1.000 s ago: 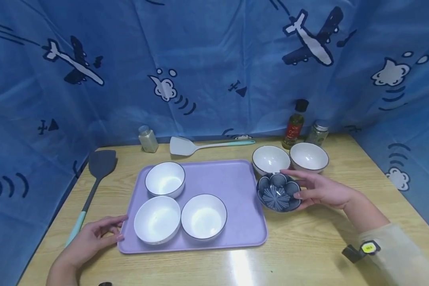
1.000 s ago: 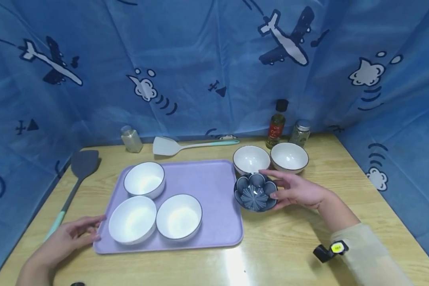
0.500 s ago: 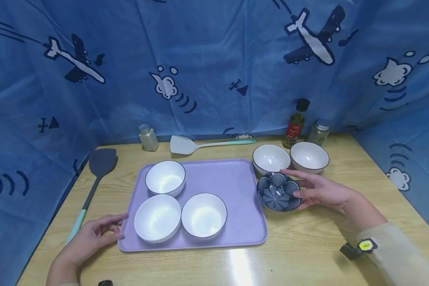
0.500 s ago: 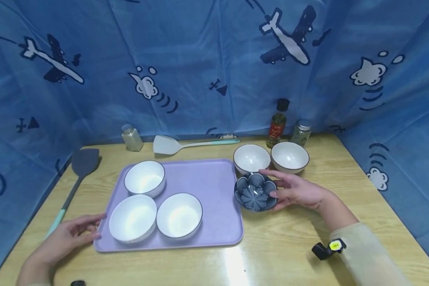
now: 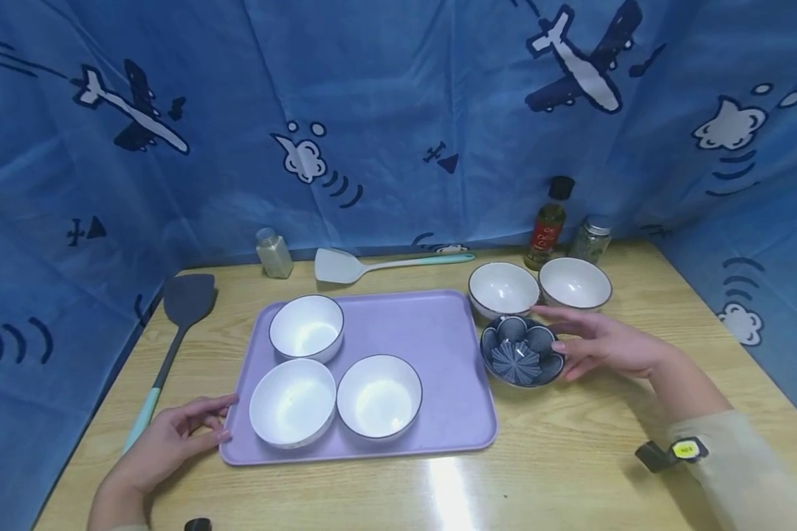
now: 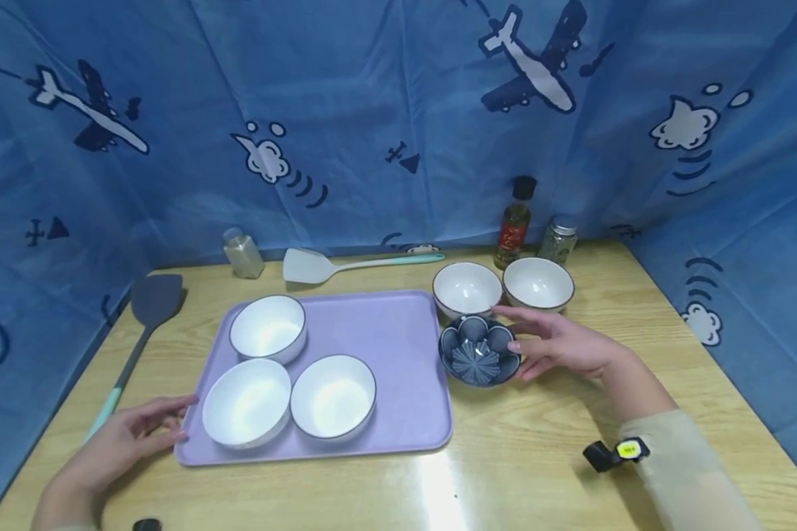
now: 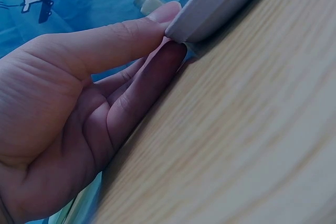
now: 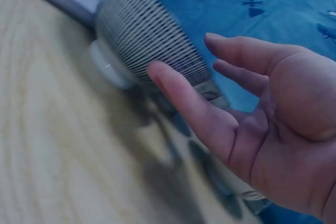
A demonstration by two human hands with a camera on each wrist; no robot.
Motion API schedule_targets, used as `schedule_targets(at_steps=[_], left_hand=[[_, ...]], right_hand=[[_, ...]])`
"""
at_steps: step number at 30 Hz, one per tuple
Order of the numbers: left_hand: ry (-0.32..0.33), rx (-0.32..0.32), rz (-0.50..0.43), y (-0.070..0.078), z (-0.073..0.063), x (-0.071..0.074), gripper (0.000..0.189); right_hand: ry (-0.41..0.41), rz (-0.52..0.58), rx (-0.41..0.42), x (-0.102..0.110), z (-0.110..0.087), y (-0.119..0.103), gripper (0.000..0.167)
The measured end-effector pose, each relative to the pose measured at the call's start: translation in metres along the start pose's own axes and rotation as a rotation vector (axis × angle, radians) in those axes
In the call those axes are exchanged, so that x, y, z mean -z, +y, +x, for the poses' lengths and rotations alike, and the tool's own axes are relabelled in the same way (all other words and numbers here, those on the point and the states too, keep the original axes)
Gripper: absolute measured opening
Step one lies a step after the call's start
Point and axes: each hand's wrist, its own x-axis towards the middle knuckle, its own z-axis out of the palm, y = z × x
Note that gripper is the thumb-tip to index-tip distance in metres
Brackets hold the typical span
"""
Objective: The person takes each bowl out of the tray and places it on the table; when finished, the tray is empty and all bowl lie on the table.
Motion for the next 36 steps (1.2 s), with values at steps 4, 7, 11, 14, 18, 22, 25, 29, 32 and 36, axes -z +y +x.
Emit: schedule_targets(at_steps=[4, 7, 11, 14, 18, 22, 25, 29, 32, 36], left_hand=[[0.003, -0.008, 0.001, 0.000, -0.001, 0.000, 0.058], [-0.001, -0.006, -0.003, 0.000, 0.000, 0.000, 0.057], [-0.009, 0.020, 0.005, 0.001, 0.001, 0.001, 0.058], [-0.013, 0.036, 0.007, 0.002, 0.001, 0.002, 0.059], [-0.013, 0.028, 0.001, 0.002, 0.000, 0.002, 0.057], [-0.008, 0.002, -0.009, 0.002, -0.001, 0.000, 0.058], [-0.010, 0.004, -0.017, 0.002, -0.002, 0.000, 0.059], [-0.016, 0.025, -0.015, 0.001, 0.000, 0.001, 0.060], [-0.022, 0.027, -0.017, -0.001, 0.001, 0.001, 0.060], [-0.017, 0.032, -0.016, -0.002, 0.002, 0.001, 0.060]], right_hand=[[0.056, -0.047, 0.030, 0.003, -0.006, -0.007, 0.066], [0.088, -0.056, 0.067, 0.003, -0.008, -0.011, 0.064], [0.112, -0.056, 0.091, 0.003, -0.012, -0.014, 0.062], [0.117, -0.052, 0.111, 0.003, -0.013, -0.016, 0.062], [0.142, -0.038, 0.152, -0.003, -0.008, -0.020, 0.062], [0.165, -0.016, 0.180, -0.015, 0.003, -0.026, 0.062], [0.144, 0.002, 0.188, -0.025, 0.011, -0.030, 0.062], [0.091, 0.019, 0.203, -0.036, 0.023, -0.033, 0.062], [0.065, 0.022, 0.190, -0.042, 0.030, -0.036, 0.063], [0.017, 0.032, 0.171, -0.052, 0.041, -0.044, 0.064]])
